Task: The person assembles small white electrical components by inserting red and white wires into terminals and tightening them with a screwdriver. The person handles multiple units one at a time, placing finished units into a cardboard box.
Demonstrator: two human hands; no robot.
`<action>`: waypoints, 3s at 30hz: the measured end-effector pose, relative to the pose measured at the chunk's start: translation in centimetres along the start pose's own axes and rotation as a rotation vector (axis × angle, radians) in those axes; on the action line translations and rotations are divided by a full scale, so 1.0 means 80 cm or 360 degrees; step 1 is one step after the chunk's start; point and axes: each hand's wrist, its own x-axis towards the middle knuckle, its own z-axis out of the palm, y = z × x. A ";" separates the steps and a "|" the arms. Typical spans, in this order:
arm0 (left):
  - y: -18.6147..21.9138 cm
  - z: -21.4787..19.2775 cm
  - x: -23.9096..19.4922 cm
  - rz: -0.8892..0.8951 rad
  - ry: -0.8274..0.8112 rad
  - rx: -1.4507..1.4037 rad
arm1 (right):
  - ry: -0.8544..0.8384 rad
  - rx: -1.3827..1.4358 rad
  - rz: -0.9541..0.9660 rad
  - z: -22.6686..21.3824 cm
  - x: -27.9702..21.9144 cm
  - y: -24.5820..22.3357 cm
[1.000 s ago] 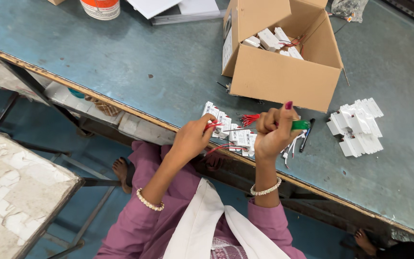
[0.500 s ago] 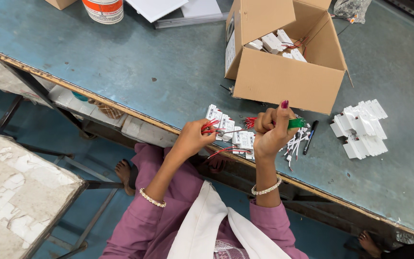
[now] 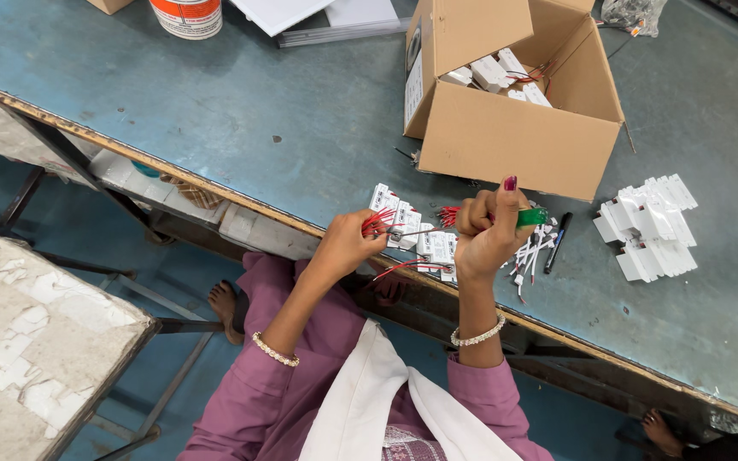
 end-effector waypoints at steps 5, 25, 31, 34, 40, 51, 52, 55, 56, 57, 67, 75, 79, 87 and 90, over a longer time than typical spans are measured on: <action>0.004 0.004 0.000 0.0055 0.0038 0.0001 | 0.0007 0.0011 0.0007 -0.002 -0.001 0.000; 0.011 0.014 0.005 0.0183 0.0034 0.0411 | -0.0060 -0.0080 0.0043 0.003 -0.006 0.006; 0.017 0.025 0.006 0.0256 0.0080 0.0510 | -0.0049 -0.0054 0.0048 -0.002 -0.001 0.004; 0.019 0.029 0.002 0.0203 0.0113 0.0503 | -0.0015 -0.0052 0.0064 -0.003 0.000 0.004; 0.000 0.017 0.001 0.0088 0.0032 0.0091 | 0.0043 0.0039 0.0024 -0.008 -0.003 -0.001; -0.011 -0.052 0.012 0.0096 0.0341 0.0080 | -0.0043 0.0148 -0.0043 0.027 0.009 0.018; -0.011 -0.049 0.015 0.0141 0.0305 0.0032 | -0.0054 0.0154 -0.0044 0.031 0.010 0.021; -0.019 -0.038 0.022 0.0154 0.0236 -0.0020 | -0.0076 0.0158 -0.0054 0.040 0.011 0.031; -0.024 -0.034 0.024 0.0137 0.0217 -0.0023 | -0.0092 0.0150 -0.0051 0.041 0.011 0.033; -0.030 -0.031 0.026 0.0109 0.0189 -0.0060 | -0.0108 0.0143 -0.0047 0.042 0.012 0.036; -0.053 -0.035 0.036 -0.0021 0.0050 -0.0132 | -0.0170 0.0115 0.0005 0.040 0.013 0.046; -0.047 -0.036 0.034 -0.0043 0.0038 -0.0173 | -0.0153 0.0128 0.0021 0.043 0.013 0.043; -0.043 -0.037 0.032 -0.0071 0.0024 -0.0145 | -0.0158 0.0122 0.0035 0.045 0.013 0.042; -0.040 -0.036 0.032 -0.0098 0.0028 -0.0114 | -0.0171 0.0006 0.0071 0.049 0.011 0.042; -0.040 -0.033 0.032 -0.0057 0.0037 -0.0110 | -0.0187 -0.0047 0.0090 0.050 0.013 0.044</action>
